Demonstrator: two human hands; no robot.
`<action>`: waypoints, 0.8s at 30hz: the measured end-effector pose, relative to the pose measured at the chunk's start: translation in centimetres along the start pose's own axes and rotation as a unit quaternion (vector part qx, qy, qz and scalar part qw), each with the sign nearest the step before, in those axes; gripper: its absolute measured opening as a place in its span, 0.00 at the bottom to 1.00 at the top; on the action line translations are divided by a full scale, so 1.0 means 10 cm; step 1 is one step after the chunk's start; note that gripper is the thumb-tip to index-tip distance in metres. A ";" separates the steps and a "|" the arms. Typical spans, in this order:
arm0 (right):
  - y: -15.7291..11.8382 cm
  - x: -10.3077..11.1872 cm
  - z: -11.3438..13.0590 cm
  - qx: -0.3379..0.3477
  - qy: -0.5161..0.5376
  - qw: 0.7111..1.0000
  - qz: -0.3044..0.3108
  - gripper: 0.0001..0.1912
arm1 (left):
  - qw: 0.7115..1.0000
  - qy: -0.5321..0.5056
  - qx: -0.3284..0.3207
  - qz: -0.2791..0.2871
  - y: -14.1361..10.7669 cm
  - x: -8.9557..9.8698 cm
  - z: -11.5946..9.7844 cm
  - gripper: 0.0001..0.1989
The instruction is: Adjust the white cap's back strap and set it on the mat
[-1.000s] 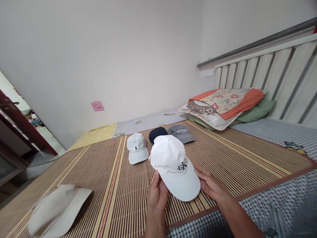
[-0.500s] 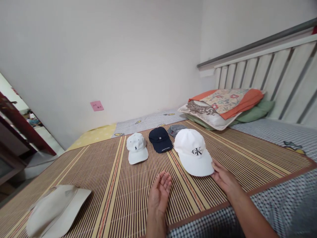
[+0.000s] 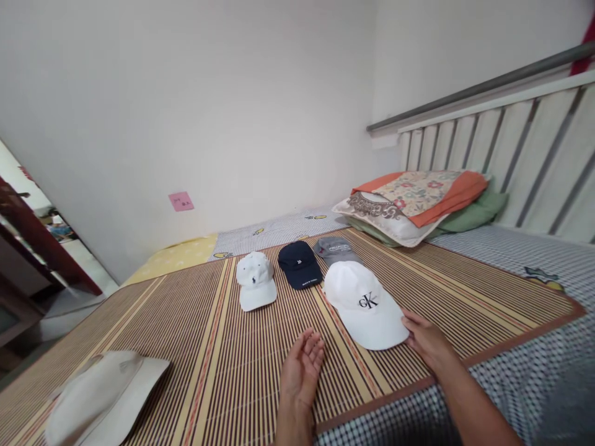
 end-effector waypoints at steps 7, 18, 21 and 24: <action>-0.06 0.20 0.08 0.003 -0.221 0.973 -0.069 0.19 | 1.000 0.008 -0.006 0.023 -0.01 0.04 0.00 0.08; -0.08 0.14 0.05 0.047 -0.284 0.954 -0.084 0.19 | 0.999 0.033 -0.020 0.031 -0.01 0.06 0.03 0.07; -0.08 0.16 0.02 0.046 -0.248 0.962 -0.104 0.15 | 0.998 0.048 -0.022 0.027 0.00 0.07 0.05 0.07; -0.08 0.19 0.00 0.046 -0.206 0.969 -0.128 0.14 | 0.997 0.067 -0.030 0.027 0.01 0.11 0.09 0.08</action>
Point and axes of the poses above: each hand's wrist, its own y-axis towards the middle knuckle, its own x-axis out of the back of the hand, z = x × y, the point moved 2 cm from there along y, towards the middle knuckle, and after that the axes turned 12 degrees about z, right-handed, at the moved point
